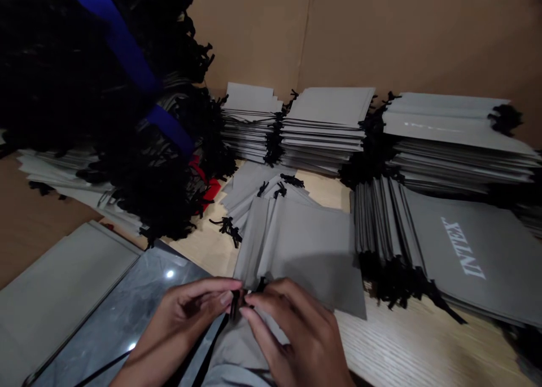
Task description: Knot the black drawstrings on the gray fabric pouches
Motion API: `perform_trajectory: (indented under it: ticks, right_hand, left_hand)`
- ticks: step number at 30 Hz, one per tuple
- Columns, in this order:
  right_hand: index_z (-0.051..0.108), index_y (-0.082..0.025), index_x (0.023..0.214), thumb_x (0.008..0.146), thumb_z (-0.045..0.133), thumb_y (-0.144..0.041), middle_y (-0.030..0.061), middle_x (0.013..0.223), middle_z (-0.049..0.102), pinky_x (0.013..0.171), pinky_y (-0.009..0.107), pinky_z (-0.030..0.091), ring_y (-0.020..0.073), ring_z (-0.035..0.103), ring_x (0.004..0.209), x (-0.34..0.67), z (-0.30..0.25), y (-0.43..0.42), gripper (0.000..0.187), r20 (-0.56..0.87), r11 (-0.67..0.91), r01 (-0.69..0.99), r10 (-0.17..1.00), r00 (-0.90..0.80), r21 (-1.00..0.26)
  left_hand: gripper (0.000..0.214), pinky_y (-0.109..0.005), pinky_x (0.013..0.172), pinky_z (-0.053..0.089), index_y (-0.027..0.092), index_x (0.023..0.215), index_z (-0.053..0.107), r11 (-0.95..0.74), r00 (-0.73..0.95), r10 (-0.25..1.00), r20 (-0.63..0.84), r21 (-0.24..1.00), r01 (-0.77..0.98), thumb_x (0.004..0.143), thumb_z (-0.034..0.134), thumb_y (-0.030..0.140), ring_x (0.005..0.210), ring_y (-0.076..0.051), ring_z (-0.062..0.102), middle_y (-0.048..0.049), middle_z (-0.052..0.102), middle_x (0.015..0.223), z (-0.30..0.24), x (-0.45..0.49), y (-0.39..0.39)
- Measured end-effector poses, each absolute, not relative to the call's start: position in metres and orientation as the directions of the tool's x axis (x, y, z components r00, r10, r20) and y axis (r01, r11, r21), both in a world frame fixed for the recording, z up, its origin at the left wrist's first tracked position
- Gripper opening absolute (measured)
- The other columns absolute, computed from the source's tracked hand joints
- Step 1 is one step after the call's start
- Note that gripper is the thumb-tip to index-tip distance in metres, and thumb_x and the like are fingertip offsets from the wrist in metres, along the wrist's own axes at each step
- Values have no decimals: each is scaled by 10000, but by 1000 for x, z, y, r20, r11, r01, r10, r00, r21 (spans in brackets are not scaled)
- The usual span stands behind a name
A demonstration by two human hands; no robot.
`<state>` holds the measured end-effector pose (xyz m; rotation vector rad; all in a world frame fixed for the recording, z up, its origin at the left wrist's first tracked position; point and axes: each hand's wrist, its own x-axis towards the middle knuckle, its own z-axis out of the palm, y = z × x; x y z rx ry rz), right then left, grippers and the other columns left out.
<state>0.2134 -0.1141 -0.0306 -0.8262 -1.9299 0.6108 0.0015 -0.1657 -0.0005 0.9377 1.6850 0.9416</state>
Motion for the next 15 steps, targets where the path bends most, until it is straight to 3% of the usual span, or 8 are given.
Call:
perform_trajectory:
  ticks: [6, 15]
  right_hand:
    - [757, -218, 1092, 1041, 659, -135, 34, 900, 750, 700, 266, 598, 177, 747, 765, 210, -28, -113, 137, 586, 676, 322, 736, -338, -663]
    - [734, -204, 1071, 1005, 688, -112, 39, 928, 751, 692, 292, 585, 189, 737, 788, 215, -19, -103, 122, 575, 719, 303, 687, -444, -626]
  left_hand:
    - [308, -251, 804, 706, 269, 1082, 932, 364, -216, 916, -338, 927, 94, 870, 910, 492, 909, -253, 876, -61, 921, 969, -8, 4, -166]
    - [175, -187, 773, 697, 342, 1030, 944, 268, -238, 946, -218, 942, 202, 874, 898, 409, 898, -223, 886, -25, 923, 973, 0, 13, -165]
